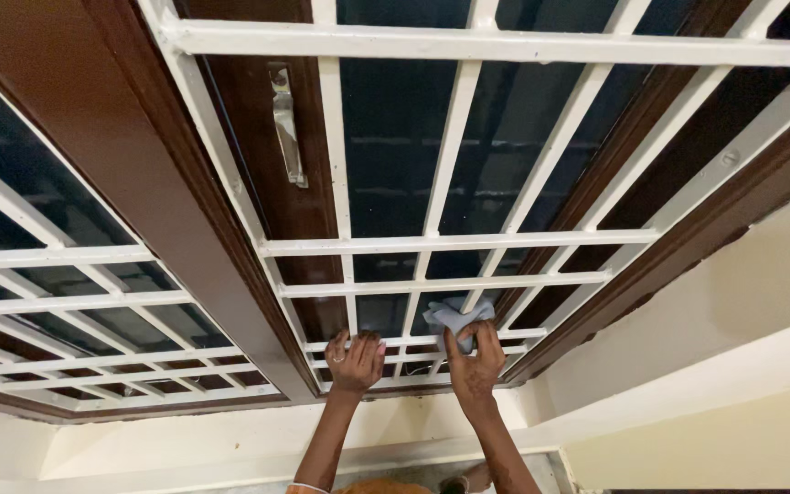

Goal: The person wipes the white bars and wooden frame of a window using a blue cloth, moving their hands along the edges and between the grill.

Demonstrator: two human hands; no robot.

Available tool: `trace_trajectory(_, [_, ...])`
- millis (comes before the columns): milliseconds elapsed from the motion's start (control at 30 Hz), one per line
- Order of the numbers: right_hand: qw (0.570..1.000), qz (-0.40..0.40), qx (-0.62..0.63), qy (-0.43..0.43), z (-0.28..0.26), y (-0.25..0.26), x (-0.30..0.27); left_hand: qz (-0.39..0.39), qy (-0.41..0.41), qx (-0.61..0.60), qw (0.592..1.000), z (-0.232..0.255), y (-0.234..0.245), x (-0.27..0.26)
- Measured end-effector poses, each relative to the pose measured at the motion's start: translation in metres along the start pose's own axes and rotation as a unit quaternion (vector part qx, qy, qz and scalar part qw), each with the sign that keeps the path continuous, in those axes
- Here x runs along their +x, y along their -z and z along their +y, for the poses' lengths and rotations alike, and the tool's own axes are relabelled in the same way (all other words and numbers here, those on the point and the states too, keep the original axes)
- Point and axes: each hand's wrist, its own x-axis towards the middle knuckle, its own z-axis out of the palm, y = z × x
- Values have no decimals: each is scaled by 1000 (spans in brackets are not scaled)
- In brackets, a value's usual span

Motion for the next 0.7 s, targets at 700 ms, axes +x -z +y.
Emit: trace_trajectory(700, [960, -10, 277, -33, -92, -57, 22, 10, -9, -14, 1000, -7, -11, -17])
